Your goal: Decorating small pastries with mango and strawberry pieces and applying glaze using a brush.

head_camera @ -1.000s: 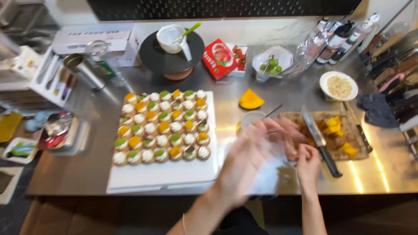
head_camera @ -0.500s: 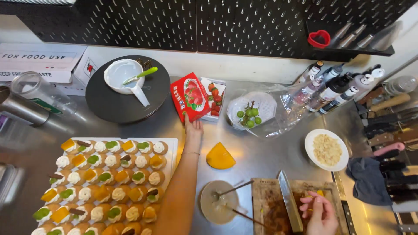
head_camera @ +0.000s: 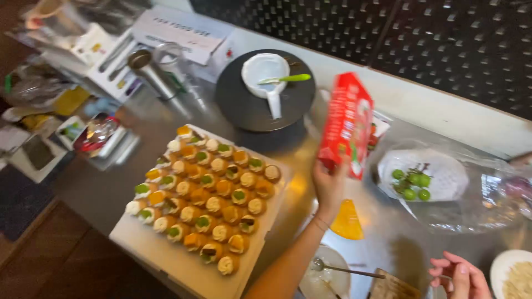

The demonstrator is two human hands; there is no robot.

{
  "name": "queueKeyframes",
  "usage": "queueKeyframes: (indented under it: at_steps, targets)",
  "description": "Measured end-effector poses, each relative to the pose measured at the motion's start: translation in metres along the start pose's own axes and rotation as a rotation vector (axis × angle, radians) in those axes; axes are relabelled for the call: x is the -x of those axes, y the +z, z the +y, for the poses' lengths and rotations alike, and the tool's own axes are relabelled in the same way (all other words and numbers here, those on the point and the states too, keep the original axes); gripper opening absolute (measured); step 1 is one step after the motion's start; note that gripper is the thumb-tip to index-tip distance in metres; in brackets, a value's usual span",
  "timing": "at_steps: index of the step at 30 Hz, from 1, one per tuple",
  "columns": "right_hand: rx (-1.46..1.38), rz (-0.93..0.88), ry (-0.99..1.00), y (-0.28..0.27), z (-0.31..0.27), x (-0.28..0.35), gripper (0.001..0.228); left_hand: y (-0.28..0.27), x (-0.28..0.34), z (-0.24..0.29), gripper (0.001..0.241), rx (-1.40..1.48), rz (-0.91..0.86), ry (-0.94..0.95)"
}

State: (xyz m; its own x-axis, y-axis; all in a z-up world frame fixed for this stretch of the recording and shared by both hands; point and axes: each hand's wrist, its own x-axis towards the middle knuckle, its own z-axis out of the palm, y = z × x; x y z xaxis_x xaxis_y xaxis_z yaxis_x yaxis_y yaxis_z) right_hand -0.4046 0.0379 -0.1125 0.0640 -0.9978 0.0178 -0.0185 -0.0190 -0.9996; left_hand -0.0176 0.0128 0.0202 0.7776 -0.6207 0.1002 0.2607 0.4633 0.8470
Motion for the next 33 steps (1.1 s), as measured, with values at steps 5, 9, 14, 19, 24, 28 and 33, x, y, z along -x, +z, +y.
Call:
queueKeyframes:
  at_steps: [5, 9, 14, 19, 24, 28, 33]
  targets:
    - [-0.587, -0.263, 0.227, 0.132, -0.148, 0.008, 0.058, -0.014, 0.069, 0.127, 0.038, -0.847, -0.772, 0.604]
    - [-0.569, -0.094, 0.496, 0.097, -0.118, 0.024, 0.054, -0.012, 0.098, 0.143, 0.029, -1.114, -1.056, 1.098]
    - [-0.374, 0.089, 0.553, 0.132, -0.148, 0.051, 0.051, -0.011, 0.090, 0.178, 0.036, -0.872, -1.265, 0.901]
    - [0.057, 0.041, 0.488, 0.081, -0.118, 0.042, 0.058, -0.024, -0.005, 0.085, 0.013, -0.322, -0.998, 0.190]
    - [0.348, -0.434, 0.561, 0.013, -0.108, 0.027, 0.062, -0.059, -0.108, -0.084, 0.030, -1.089, -0.399, 0.307]
    - [0.449, -0.381, 0.590, -0.066, -0.038, 0.038, 0.065, -0.050, -0.125, -0.111, 0.038, -1.219, -0.393, 0.132]
    - [0.470, -0.238, 0.695, -0.075, -0.076, 0.023, 0.063, -0.089, -0.166, -0.208, 0.030, -1.429, -0.368, -0.116]
